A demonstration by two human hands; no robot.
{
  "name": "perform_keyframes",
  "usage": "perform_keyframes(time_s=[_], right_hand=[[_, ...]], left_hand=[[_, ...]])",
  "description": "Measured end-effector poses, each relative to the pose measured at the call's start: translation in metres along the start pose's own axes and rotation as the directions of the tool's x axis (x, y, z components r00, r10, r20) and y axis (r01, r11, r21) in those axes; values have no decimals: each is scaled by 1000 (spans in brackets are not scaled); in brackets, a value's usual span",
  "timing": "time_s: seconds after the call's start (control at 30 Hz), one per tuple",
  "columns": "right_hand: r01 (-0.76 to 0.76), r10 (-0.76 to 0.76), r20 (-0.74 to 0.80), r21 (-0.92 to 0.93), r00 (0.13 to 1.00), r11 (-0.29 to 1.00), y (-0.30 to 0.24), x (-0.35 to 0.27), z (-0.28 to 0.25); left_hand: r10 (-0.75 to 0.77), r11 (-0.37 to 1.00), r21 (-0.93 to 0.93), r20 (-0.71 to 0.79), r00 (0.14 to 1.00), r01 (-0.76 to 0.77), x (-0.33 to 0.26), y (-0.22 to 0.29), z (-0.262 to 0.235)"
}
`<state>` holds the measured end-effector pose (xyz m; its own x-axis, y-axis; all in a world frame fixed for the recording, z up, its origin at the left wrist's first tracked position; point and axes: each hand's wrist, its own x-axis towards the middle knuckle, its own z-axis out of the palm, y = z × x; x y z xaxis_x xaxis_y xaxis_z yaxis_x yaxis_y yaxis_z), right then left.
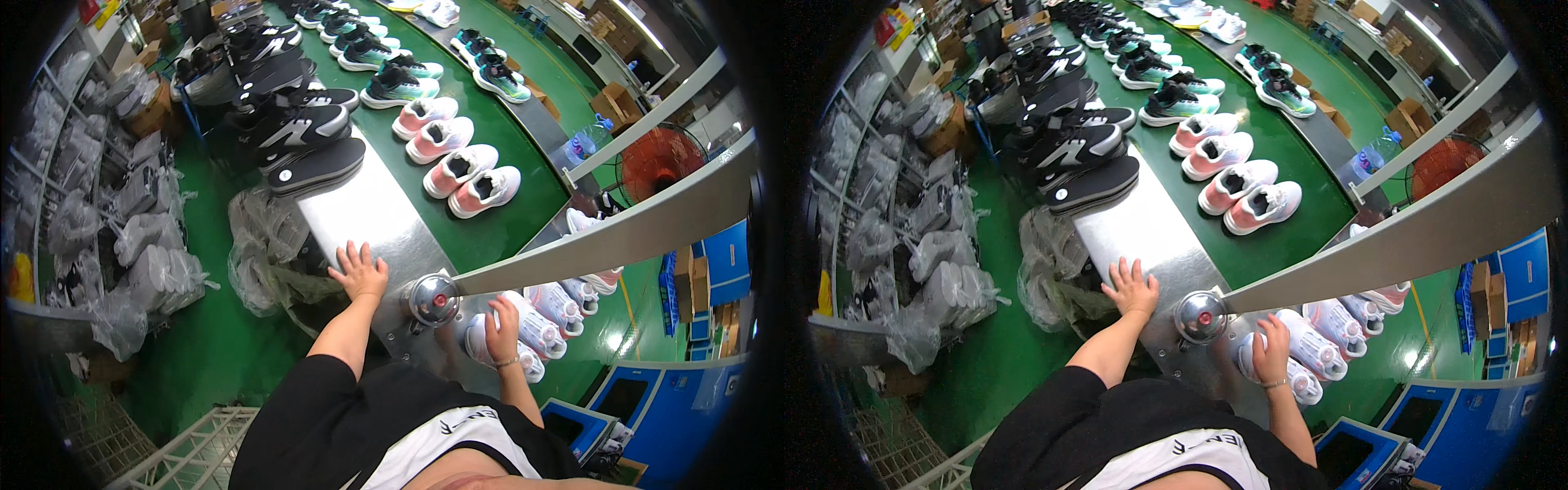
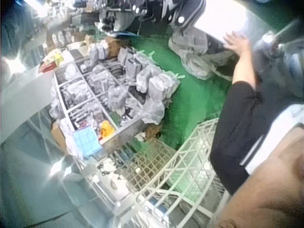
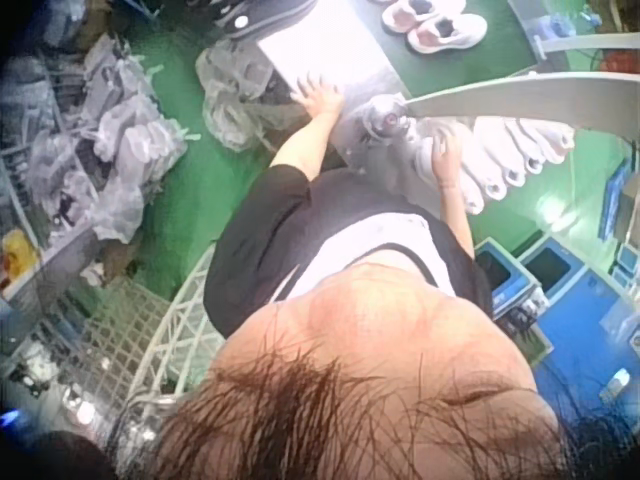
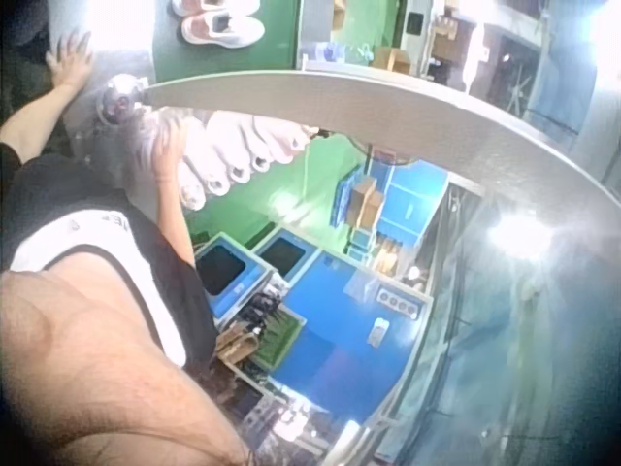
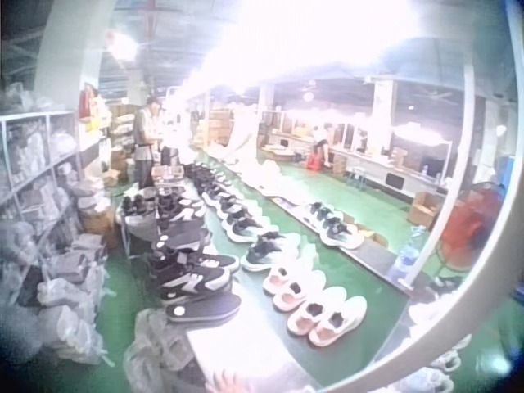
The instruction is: The person picks up and arranges shoes and shoe insoles on a metal table and places them into plastic bags or onto racks in a factory setting.
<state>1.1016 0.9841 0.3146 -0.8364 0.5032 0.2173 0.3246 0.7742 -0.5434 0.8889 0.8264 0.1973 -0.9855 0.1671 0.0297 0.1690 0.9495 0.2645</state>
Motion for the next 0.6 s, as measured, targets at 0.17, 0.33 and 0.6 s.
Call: perform_keyframes(time_s=[0.17, 0.33, 0.6], right_hand=[[-128, 127, -15, -21, 992, 992, 0, -60, -7], [-216, 214, 30, 53, 976, 975, -5, -90, -8], [-225, 192, 304, 77, 933, 971, -58, -136, 39]], left_hand=[[-4, 999, -36, 33, 999, 5, 2, 1, -2], [-42, 999, -22, 142, 989, 45, 2, -2, -11], [30, 991, -134, 215, 976, -1, 0, -9, -15]])
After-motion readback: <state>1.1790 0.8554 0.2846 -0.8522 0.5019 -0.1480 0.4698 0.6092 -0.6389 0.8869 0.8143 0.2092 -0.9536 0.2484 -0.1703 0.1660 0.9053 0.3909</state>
